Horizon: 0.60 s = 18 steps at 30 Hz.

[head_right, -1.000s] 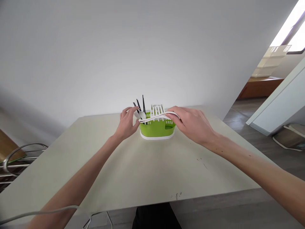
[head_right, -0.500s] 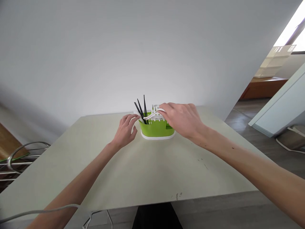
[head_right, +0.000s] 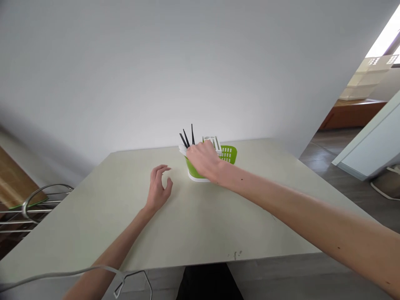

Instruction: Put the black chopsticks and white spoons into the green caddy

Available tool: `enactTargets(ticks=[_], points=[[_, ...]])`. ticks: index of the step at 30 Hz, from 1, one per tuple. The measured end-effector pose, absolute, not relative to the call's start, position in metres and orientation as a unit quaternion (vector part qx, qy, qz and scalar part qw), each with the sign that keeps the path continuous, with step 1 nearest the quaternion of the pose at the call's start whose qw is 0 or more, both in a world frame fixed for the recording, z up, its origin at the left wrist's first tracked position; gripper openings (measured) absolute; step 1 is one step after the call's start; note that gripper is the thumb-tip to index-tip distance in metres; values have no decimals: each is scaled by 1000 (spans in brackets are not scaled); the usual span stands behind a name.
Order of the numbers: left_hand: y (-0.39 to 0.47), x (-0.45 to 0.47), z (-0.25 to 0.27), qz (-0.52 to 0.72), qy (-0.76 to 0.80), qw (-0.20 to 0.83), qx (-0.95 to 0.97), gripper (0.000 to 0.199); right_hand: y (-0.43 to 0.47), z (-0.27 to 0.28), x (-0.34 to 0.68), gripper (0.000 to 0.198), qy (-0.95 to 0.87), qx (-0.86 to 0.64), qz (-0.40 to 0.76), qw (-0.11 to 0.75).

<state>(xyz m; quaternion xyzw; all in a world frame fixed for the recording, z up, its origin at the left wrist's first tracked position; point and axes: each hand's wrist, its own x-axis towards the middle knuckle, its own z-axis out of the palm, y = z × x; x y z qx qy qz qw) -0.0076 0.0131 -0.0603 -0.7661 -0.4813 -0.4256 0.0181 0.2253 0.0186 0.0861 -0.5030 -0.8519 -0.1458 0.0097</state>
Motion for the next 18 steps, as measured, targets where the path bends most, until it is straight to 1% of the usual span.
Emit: enactTargets(ticks=[5,9,14,18], points=[[-6,-38,-87,-413,-552,-75,-720,24,27,77,214,20,-859,-496,-126,-27],[-9,-45,-91,-420,-579,-117,-689,21,33,69,209,25,-858,-498,-123,-36],[-4,-51,-95,-428,-614,-172,-640,20,32,63,211,24,-858,-498,-125,-26],[-4,-55,-96,-422,-630,-182,-627,22,23,58,226,21,-867,-477,-139,34]])
